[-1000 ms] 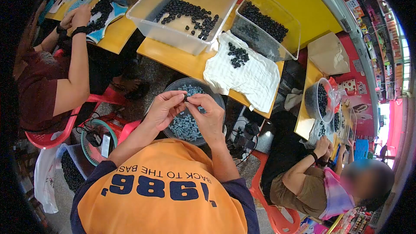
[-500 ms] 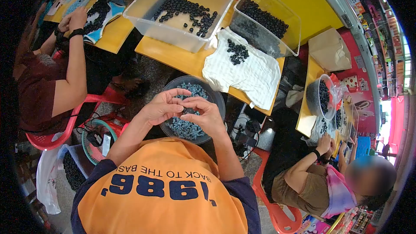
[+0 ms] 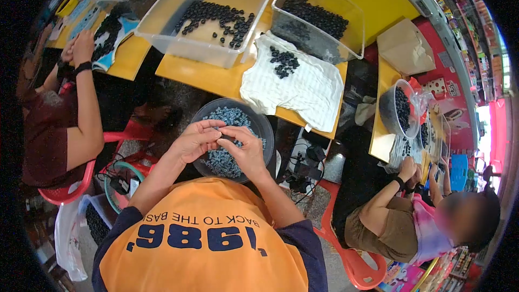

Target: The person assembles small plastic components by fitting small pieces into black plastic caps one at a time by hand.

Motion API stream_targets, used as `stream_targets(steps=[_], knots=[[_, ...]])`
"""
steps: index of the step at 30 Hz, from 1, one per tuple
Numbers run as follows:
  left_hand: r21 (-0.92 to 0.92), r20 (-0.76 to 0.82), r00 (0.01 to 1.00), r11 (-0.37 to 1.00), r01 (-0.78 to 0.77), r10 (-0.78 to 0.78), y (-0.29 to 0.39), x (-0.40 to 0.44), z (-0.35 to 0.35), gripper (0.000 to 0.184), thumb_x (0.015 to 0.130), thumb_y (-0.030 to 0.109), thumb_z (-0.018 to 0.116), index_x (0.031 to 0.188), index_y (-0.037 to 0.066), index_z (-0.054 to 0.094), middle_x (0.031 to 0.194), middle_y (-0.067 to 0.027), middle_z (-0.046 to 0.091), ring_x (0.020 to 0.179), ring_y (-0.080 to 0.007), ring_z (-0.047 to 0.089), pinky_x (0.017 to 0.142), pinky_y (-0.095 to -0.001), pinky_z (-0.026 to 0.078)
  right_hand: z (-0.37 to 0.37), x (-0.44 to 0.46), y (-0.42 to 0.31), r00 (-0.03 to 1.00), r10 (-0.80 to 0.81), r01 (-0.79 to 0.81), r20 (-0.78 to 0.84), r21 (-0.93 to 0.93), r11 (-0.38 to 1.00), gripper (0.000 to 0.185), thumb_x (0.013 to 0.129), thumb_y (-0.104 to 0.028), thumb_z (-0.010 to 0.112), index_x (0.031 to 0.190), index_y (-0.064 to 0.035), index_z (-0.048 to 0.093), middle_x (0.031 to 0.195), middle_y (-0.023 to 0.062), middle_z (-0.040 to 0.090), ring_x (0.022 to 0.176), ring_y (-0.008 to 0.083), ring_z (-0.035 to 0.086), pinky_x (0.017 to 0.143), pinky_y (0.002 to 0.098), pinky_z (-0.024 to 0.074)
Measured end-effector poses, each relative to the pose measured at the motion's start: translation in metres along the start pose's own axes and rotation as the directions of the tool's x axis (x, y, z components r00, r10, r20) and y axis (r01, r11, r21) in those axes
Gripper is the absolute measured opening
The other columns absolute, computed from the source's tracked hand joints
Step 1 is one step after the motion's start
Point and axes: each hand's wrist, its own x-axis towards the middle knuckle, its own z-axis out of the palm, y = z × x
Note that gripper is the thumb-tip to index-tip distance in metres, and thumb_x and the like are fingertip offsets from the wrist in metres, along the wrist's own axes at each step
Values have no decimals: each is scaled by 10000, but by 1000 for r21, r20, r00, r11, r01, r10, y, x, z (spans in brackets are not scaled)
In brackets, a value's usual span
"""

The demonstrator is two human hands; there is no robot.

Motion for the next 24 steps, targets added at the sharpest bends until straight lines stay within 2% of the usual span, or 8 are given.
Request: stream_targets(steps=[5,8,10,12,14,17,19,24], knots=[[131,-142,968,974,-186,205,15,10,32,322,822,22,683,1130,-11,596,879,-53,670,709,-99,622,651,-221,519,-13,16,-13,855,-498,407,-143,-410,816,165,672,63,747,791,-16,664,852,62,681,754,204,619,706,295,489],[399,-178,883,852,-339,435,34,20,42,205,797,32,709,993,-18,678,855,-48,678,694,-92,610,645,-225,504,-31,31,-9,817,-536,446,-213,-355,822,140,696,66,725,793,-8,657,841,67,676,762,200,618,701,283,483],[405,-229,816,814,-416,531,72,24,50,202,805,51,704,993,-19,684,878,-65,683,733,-105,609,700,-238,500,-53,48,-3,867,-374,272,-329,-316,909,41,780,28,669,810,7,649,844,87,674,763,177,614,708,275,477],[622,-145,639,572,-535,755,112,27,65,231,820,73,692,1028,-26,675,886,-63,689,812,-127,630,775,-262,499,-78,77,13,876,-300,143,-378,-391,909,115,806,-48,677,915,-15,690,876,93,681,820,193,621,760,293,468],[713,-92,615,483,-508,783,149,35,71,248,828,87,686,1051,-22,671,1030,-97,674,891,-113,620,821,-252,486,-98,107,37,875,-361,103,-324,-603,791,176,775,-125,722,942,-69,711,962,89,645,941,277,560,851,368,426],[796,92,473,221,-563,876,170,45,76,251,831,87,672,1067,1,671,1201,-142,611,1011,-155,606,898,-271,460,-107,136,63,849,-447,81,-283,-765,639,189,740,-129,740,926,-103,721,964,71,612,925,287,534,821,385,425],[913,306,380,-155,-377,873,157,41,80,253,831,85,663,1078,28,671,1312,-160,536,1129,-213,564,960,-303,425,-106,146,74,883,-420,57,-207,-843,535,214,686,-123,757,894,-100,709,946,57,584,906,281,516,783,387,411],[874,259,439,-16,-485,860,101,30,76,210,833,32,643,1040,19,675,1253,-146,577,1166,-227,542,977,-314,414,-106,149,83,884,-442,111,-150,-852,511,207,692,-113,750,892,-90,700,950,60,591,918,266,520,790,382,411]])
